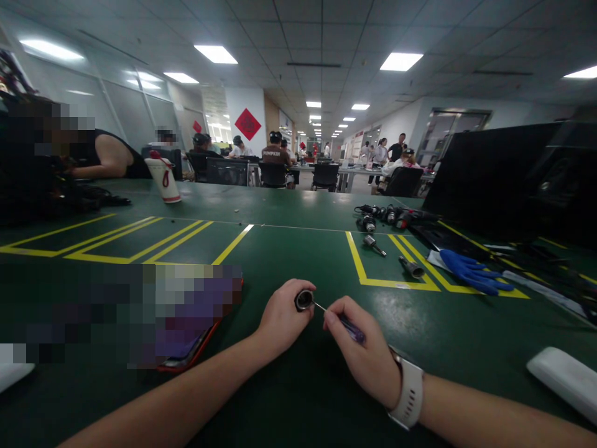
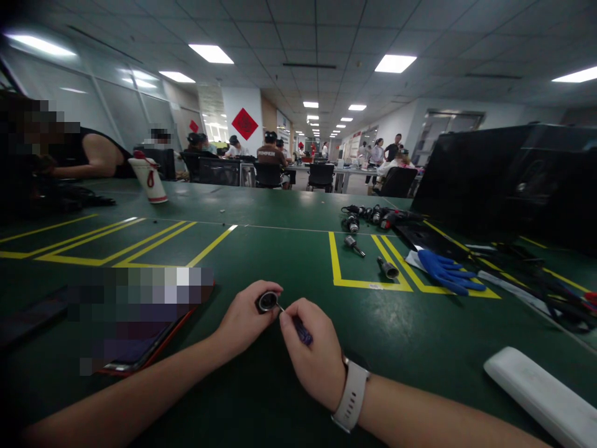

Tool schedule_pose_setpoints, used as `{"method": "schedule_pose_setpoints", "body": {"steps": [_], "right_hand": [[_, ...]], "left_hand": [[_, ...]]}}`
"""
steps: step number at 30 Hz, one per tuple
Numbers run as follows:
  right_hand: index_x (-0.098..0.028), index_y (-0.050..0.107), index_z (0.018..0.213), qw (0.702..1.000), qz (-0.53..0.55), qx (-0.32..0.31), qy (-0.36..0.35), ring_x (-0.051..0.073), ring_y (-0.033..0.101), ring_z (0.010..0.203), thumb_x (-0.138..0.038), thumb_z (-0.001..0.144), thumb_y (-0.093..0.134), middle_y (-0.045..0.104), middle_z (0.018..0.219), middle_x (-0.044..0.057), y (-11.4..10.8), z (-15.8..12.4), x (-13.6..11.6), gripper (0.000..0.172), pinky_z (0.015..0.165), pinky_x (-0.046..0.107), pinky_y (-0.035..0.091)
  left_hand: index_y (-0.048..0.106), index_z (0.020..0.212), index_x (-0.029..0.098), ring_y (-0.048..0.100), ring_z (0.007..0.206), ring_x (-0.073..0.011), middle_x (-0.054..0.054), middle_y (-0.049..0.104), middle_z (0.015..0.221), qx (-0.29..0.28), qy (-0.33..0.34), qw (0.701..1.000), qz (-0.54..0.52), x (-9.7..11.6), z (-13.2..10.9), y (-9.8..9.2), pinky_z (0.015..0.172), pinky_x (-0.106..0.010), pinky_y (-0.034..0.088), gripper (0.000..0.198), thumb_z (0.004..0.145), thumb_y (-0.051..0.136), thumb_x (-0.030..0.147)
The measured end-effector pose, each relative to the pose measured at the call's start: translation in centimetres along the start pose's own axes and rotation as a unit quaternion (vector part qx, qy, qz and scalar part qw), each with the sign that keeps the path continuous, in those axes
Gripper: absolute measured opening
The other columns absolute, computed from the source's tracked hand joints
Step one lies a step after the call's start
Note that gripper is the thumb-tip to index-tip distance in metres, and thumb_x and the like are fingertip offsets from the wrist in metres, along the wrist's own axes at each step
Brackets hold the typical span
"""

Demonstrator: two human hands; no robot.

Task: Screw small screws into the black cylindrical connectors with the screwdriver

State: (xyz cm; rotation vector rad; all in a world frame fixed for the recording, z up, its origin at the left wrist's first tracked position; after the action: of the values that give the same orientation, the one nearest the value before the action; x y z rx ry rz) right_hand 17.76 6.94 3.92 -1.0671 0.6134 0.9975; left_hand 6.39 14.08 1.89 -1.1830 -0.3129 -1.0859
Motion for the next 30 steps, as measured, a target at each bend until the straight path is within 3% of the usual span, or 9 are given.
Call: {"method": "schedule_pose_setpoints", "body": {"steps": [6, 18, 25, 30], "right_hand": [[-0.019, 0.053, 0.071, 0.999, -0.026, -0.014, -0.03, 0.016, 0.049, 0.064, -0.024, 0.087, 0.043, 0.052, 0.067, 0.002, 0.1, -0.4, -0.9, 0.02, 0.059, 0.028, 0.038], [-0.018, 0.052, 0.067, 0.992, 0.11, 0.001, 0.065, 0.015, 0.05, 0.063, -0.03, 0.086, 0.044, 0.053, 0.064, 0.0, -0.4, 0.5, 1.4, 0.023, 0.061, 0.028, 0.041], [-0.018, 0.051, 0.067, 1.0, 0.003, -0.001, -0.01, 0.015, 0.048, 0.062, -0.026, 0.086, 0.043, 0.05, 0.065, 0.0, 0.0, -0.1, -0.1, 0.022, 0.057, 0.027, 0.037], [-0.018, 0.051, 0.068, 1.0, 0.011, -0.026, -0.005, 0.015, 0.048, 0.062, -0.026, 0.086, 0.044, 0.051, 0.066, 0.0, 0.3, 0.1, -0.1, 0.021, 0.058, 0.027, 0.037]], "left_hand": [[0.061, 0.084, 0.022, 0.06, 0.079, -0.0183, 0.0, 0.063, 0.085, -0.013, 0.003, 1.0, 0.024, 0.3, -0.1, 0.1, 0.067, -0.029, 0.046, 0.02, 0.069, 0.057, 0.008], [0.059, 0.079, 0.02, 0.058, 0.078, -0.0168, 0.0, 0.06, 0.083, -0.029, 0.008, 0.999, 0.037, 0.4, 0.1, 0.3, 0.068, -0.028, 0.044, 0.017, 0.071, 0.055, 0.006], [0.06, 0.08, 0.021, 0.057, 0.076, -0.016, 0.0, 0.06, 0.082, -0.039, 0.011, 0.997, 0.064, 0.5, -0.1, 0.6, 0.066, -0.026, 0.042, 0.02, 0.071, 0.053, 0.004], [0.059, 0.078, 0.02, 0.056, 0.074, -0.0157, 0.0, 0.059, 0.08, -0.042, 0.026, 0.996, 0.075, 0.7, -0.2, 0.7, 0.063, -0.026, 0.04, 0.021, 0.07, 0.052, 0.003]]}}
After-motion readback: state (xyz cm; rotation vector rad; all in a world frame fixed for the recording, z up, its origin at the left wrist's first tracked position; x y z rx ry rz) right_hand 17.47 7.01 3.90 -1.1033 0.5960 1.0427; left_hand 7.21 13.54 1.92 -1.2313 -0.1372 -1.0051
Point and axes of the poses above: each hand's wrist, its own z-axis towards the middle knuckle, its own y-axis out of the palm, x = y × z, the point moved 9 cm from there along z, towards the middle knuckle
